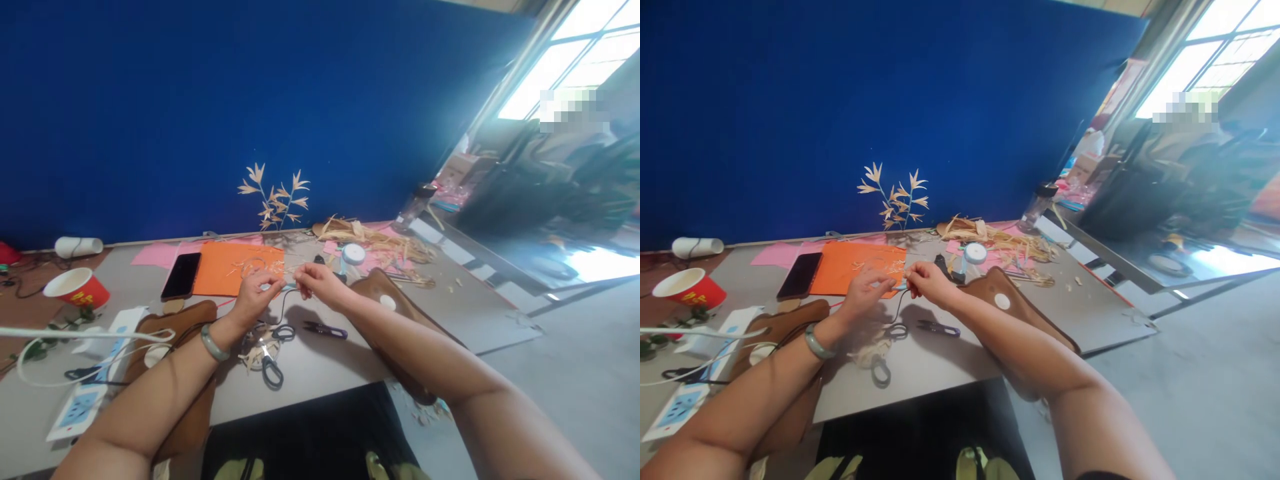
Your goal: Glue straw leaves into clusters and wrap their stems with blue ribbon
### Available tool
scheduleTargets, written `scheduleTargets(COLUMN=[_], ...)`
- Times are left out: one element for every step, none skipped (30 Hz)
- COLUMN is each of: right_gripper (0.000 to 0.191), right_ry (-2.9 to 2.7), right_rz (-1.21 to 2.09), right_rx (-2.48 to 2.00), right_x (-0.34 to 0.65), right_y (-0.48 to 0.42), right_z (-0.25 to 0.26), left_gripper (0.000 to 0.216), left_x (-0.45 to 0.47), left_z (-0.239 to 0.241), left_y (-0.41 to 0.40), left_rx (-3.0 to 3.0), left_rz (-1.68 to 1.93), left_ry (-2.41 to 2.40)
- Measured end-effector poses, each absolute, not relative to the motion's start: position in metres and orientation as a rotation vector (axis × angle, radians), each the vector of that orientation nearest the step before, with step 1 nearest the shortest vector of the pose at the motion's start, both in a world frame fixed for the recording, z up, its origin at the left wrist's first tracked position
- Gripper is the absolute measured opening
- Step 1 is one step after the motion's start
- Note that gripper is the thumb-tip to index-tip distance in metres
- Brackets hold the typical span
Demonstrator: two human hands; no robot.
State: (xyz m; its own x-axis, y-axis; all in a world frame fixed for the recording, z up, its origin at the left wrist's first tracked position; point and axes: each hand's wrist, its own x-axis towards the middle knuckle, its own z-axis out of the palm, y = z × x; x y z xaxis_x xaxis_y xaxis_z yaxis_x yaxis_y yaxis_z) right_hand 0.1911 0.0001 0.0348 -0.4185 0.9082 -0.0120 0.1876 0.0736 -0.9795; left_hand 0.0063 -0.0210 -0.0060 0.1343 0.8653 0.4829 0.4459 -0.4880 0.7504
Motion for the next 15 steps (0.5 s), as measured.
scheduleTargets(right_gripper=[0.017, 0.017, 0.017, 0.017, 0.016, 0.015, 0.016, 0.02, 0.025, 0.029, 0.031, 0.033, 0.035, 0.039, 0.043], right_ry=[-1.618, -1.557, -1.515, -1.491, -1.48, -1.483, -1.5, -1.534, -1.572, -1.61, -1.665, -1.682, -1.689, -1.68, -1.67], right_rz=[1.459, 1.515, 1.561, 1.596, 1.619, 1.622, 1.598, 1.542, 1.469, 1.356, 1.212, 1.046, 0.94, 0.858, 0.794], right_rx=[-1.081, -1.054, -1.021, -0.985, -0.953, -0.935, -0.942, -0.977, -1.049, -1.126, -1.213, -1.289, -1.34, -1.396, -1.436], right_x=[0.192, 0.194, 0.197, 0.202, 0.208, 0.215, 0.225, 0.236, 0.249, 0.263, 0.278, 0.295, 0.313, 0.332, 0.352], right_y=[0.001, 0.0, -0.002, -0.005, -0.01, -0.016, -0.023, -0.03, -0.037, -0.043, -0.049, -0.054, -0.058, -0.062, -0.065], right_z=[0.035, 0.036, 0.038, 0.04, 0.044, 0.047, 0.052, 0.058, 0.064, 0.07, 0.077, 0.083, 0.089, 0.093, 0.097], left_gripper=[0.029, 0.027, 0.024, 0.022, 0.02, 0.021, 0.021, 0.02, 0.018, 0.015, 0.012, 0.011, 0.01, 0.009, 0.008], left_x=[0.006, 0.006, 0.005, 0.005, 0.005, 0.005, 0.005, 0.005, 0.005, 0.005, 0.005, 0.005, 0.005, 0.005, 0.005], left_z=[-0.006, -0.007, -0.007, -0.008, -0.009, -0.009, -0.009, -0.009, -0.009, -0.008, -0.007, -0.007, -0.006, -0.005, -0.004], left_y=[-0.02, -0.02, -0.019, -0.017, -0.016, -0.015, -0.014, -0.013, -0.013, -0.012, -0.013, -0.013, -0.014, -0.015, -0.016], left_rx=[1.96, 1.921, 1.872, 1.81, 1.74, 1.669, 1.604, 1.547, 1.503, 1.467, 1.429, 1.408, 1.393, 1.377, 1.344], left_rz=[1.323, 1.338, 1.357, 1.382, 1.409, 1.436, 1.466, 1.491, 1.517, 1.539, 1.541, 1.551, 1.551, 1.55, 1.571], left_ry=[1.264, 1.264, 1.261, 1.258, 1.255, 1.252, 1.248, 1.246, 1.241, 1.235, 1.244, 1.247, 1.244, 1.239, 1.233])
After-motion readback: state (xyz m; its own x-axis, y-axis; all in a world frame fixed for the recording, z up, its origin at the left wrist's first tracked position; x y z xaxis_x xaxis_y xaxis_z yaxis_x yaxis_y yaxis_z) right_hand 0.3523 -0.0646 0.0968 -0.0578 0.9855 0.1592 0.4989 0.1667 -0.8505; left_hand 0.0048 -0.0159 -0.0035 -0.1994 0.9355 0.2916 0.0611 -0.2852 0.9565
